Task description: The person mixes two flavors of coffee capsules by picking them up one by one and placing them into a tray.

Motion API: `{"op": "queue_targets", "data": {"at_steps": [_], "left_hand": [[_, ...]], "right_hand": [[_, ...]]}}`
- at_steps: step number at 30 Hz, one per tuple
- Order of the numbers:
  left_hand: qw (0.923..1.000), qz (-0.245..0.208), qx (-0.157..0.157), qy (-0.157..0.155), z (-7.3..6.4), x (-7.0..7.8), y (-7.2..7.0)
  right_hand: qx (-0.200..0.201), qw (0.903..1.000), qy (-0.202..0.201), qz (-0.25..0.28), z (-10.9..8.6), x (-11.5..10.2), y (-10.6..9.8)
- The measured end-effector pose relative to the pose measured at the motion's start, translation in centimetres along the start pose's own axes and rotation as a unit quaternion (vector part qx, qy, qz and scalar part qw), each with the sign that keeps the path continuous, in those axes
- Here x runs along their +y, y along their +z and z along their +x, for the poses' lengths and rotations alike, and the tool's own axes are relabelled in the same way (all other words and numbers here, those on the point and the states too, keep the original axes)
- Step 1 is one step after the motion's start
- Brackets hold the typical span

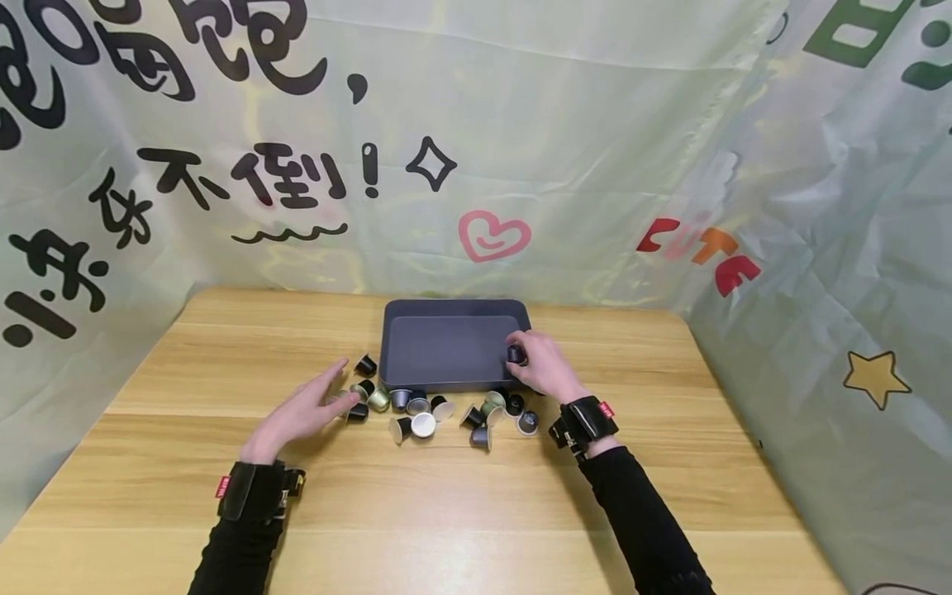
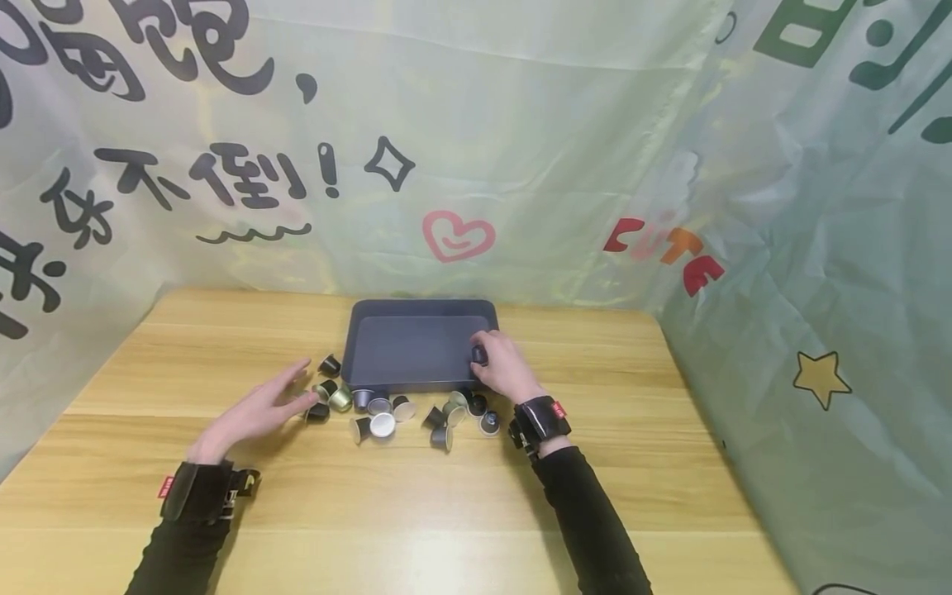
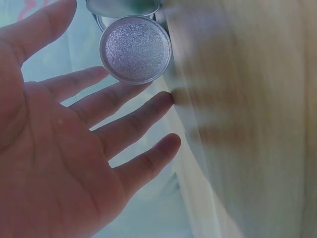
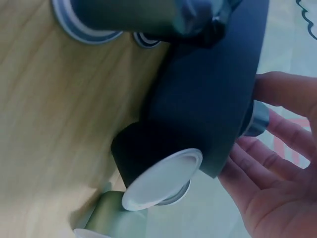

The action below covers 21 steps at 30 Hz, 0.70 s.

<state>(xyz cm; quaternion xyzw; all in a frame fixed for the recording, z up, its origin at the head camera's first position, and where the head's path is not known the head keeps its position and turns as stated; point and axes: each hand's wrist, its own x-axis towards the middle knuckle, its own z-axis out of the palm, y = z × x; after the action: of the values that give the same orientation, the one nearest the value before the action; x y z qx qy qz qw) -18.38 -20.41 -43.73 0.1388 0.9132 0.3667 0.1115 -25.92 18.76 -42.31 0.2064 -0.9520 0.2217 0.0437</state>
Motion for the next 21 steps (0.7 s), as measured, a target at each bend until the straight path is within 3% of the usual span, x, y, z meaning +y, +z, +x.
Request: {"op": "queue_targets", "data": {"at_steps": [7, 21], "left_hand": [[1.0000, 0.000, -0.005, -0.003, 0.0, -0.1, 0.0], [0.9998, -0.016, -0.011, 0.005, 0.0, 0.3, 0.0]], "right_hand": [[-0.037, 0.9991, 0.019, -0.008, 0.7, 0.0, 0.6], [-0.042, 0.9989, 0.009, -0.018, 1.2, -0.2, 1.5]]}}
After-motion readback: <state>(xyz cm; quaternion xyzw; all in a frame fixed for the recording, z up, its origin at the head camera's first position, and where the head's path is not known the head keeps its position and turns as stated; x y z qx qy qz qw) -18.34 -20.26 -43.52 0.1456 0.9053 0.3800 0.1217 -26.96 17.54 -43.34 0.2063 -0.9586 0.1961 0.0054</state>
